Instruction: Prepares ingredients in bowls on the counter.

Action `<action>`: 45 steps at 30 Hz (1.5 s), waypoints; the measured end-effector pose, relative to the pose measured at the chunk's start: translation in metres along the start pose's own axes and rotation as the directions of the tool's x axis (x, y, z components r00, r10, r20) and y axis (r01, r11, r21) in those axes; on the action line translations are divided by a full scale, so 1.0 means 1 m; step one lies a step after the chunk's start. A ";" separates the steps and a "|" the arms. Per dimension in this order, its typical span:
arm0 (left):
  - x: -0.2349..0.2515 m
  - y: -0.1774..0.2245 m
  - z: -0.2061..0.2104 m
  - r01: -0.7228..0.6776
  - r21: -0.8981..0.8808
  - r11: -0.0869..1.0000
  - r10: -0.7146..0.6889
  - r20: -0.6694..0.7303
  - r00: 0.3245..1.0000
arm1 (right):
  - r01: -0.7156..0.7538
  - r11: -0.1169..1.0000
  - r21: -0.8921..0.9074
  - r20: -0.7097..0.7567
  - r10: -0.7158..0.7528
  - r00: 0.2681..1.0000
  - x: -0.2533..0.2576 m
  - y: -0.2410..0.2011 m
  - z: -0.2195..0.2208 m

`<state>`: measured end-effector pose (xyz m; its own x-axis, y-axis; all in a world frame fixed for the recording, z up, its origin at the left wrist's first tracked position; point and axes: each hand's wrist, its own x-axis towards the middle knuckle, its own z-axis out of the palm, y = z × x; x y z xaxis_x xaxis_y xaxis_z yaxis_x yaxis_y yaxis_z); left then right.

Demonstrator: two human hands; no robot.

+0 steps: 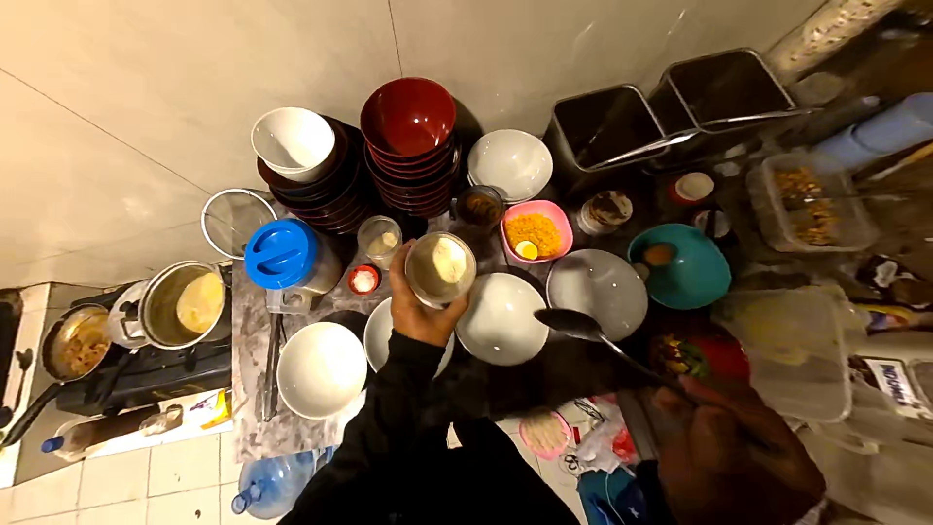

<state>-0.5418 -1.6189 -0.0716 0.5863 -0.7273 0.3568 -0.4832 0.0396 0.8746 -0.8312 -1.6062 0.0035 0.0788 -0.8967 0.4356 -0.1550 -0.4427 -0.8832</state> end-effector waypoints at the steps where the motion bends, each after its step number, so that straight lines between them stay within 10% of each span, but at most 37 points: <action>1: -0.008 0.006 -0.011 -0.074 -0.014 0.997 0.074 0.020 0.997 | 0.081 0.997 -0.008 0.065 -0.080 0.995 0.006 -0.011 0.007; 7: -0.051 0.025 -0.057 -0.198 0.008 0.980 0.192 0.208 0.959 | 0.405 0.891 -0.204 0.383 -0.308 0.871 0.023 -0.022 0.088; 14: -0.082 0.019 -0.094 -0.125 0.037 0.991 0.109 0.278 0.954 | 0.441 0.897 -0.018 0.625 -0.334 0.706 -0.017 -0.019 0.107; 24: -0.090 0.045 -0.125 -0.103 0.179 0.978 0.052 0.270 0.961 | 0.355 0.933 -0.057 0.582 -0.258 0.771 -0.047 -0.028 0.114; 36: -0.106 -0.005 -0.141 -0.069 0.307 0.949 0.025 0.144 0.989 | -0.207 0.975 0.077 0.418 0.157 0.895 -0.072 -0.031 0.149; 45: -0.109 -0.018 -0.163 0.085 0.224 0.971 -0.099 0.050 0.994 | -0.169 0.985 0.036 0.442 0.135 0.887 -0.051 -0.037 0.176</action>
<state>-0.4908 -1.4291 -0.0731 0.5977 -0.7611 0.2518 -0.5645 -0.1767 0.8063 -0.6561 -1.5435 -0.0173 0.4842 -0.8541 0.1898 -0.1302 -0.2849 -0.9497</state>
